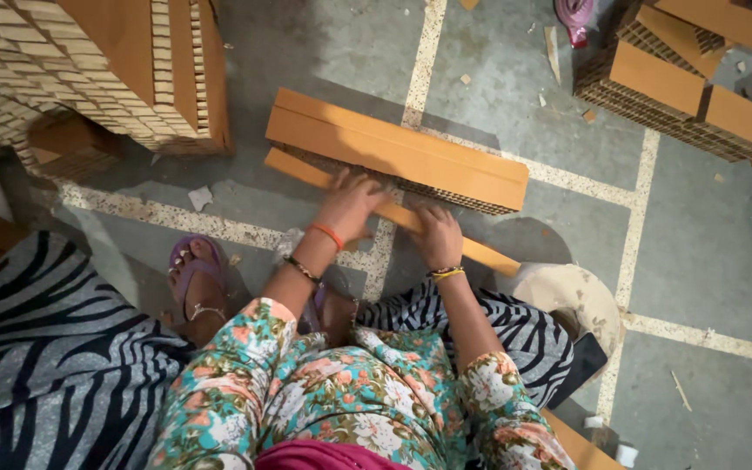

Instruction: The person sits on the floor and folds flat cardboard pieces into rectangular boxes. They align the edges, press the flaps to secure the shape, and place the finished boxes on the floor.

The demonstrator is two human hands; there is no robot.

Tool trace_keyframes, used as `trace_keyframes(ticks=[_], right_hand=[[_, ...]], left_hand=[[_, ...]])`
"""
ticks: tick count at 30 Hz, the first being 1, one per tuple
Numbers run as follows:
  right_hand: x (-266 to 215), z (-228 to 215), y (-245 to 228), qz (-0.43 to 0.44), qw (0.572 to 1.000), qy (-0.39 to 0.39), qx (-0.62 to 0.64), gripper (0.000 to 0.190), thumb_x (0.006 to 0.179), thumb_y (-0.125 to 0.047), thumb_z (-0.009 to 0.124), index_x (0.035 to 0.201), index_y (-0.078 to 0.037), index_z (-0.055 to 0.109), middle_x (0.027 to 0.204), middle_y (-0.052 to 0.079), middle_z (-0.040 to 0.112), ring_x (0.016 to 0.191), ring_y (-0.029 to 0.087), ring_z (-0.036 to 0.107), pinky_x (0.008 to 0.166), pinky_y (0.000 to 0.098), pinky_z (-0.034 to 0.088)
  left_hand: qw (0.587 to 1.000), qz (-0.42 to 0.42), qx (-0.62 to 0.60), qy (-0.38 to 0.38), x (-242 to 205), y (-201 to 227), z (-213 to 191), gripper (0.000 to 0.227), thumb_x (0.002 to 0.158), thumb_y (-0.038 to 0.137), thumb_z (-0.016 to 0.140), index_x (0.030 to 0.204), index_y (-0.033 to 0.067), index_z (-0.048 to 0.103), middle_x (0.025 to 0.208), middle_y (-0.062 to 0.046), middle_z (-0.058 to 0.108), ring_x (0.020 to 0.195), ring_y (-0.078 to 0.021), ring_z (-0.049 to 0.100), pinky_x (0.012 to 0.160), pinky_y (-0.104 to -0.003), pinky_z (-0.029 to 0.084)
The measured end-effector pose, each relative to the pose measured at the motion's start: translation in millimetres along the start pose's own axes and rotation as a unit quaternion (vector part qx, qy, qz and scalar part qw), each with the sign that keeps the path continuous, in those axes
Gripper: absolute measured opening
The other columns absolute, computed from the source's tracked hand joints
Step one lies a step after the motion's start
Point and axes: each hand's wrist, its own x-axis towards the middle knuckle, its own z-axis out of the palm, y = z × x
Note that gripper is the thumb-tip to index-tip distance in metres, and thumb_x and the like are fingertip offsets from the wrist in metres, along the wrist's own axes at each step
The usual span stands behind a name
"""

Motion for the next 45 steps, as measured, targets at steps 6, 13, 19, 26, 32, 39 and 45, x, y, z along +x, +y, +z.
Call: trace_keyframes(ticks=[6,13,19,26,32,39,45], right_hand=[[10,-20,-17,-0.048,0.998,0.046,0.011,0.050,0.077,-0.025,0.084,0.124,-0.016,0.072,0.111,0.005,0.072,0.104,0.031,0.064,0.091,0.0442,0.051],[23,-31,2,-0.017,0.995,0.103,0.003,0.031,0.075,-0.021,0.085,0.102,-0.013,0.075,0.105,0.005,0.073,0.102,0.030,0.064,0.091,0.0441,0.049],[23,-18,23,0.003,0.994,0.111,0.003,0.028,0.072,-0.019,0.087,0.094,-0.008,0.073,0.105,0.008,0.073,0.101,0.033,0.063,0.091,0.0452,0.048],[26,-9,36,0.028,0.994,0.110,0.006,0.021,0.073,-0.015,0.086,0.087,-0.009,0.071,0.104,0.006,0.072,0.103,0.032,0.064,0.094,0.0441,0.051],[35,-14,42,0.025,0.995,0.096,0.014,0.024,0.075,-0.015,0.083,0.098,-0.011,0.076,0.104,0.006,0.072,0.104,0.031,0.064,0.092,0.0418,0.051],[61,-15,65,-0.028,0.998,0.056,-0.005,0.042,0.067,-0.024,0.091,0.104,-0.015,0.074,0.119,0.006,0.067,0.119,0.034,0.056,0.105,0.0466,0.046],[114,-15,66,-0.095,0.986,-0.093,-0.097,0.114,0.047,-0.047,0.094,0.140,-0.003,0.045,0.159,0.026,0.031,0.147,0.046,0.031,0.121,0.0592,0.025]], left_hand=[[0.992,-0.007,0.005,0.123,4,-38,49,0.035,0.075,0.023,0.082,0.108,0.0302,0.078,0.107,0.002,0.067,0.115,-0.0247,0.059,0.115,-0.054,0.036],[0.995,-0.064,-0.043,0.061,27,-64,3,0.033,0.070,0.027,0.087,0.102,0.0311,0.078,0.115,-0.001,0.063,0.120,-0.0284,0.054,0.099,-0.048,0.044],[0.996,-0.074,-0.033,0.029,43,-56,-4,0.038,0.069,0.031,0.089,0.105,0.0335,0.078,0.117,0.001,0.063,0.122,-0.0277,0.052,0.102,-0.052,0.041],[0.997,-0.055,0.045,-0.018,76,-57,-21,0.117,0.053,0.052,0.095,0.152,0.0241,0.040,0.154,-0.011,0.038,0.145,-0.0363,0.031,0.116,-0.055,0.026],[0.977,-0.056,0.136,-0.153,98,-58,-36,0.145,0.049,0.063,0.095,0.164,0.0228,0.016,0.167,-0.011,0.024,0.155,-0.0367,0.016,0.121,-0.066,0.010],[0.967,-0.080,0.140,-0.199,105,-58,-24,0.128,0.064,0.044,0.090,0.164,0.0217,0.013,0.166,-0.011,0.021,0.152,-0.0362,0.016,0.118,-0.070,0.006],[0.979,-0.037,0.141,-0.139,98,-68,-13,0.112,0.070,0.039,0.081,0.163,0.0185,0.021,0.163,-0.013,0.031,0.151,-0.0369,0.025,0.120,-0.069,0.010]])
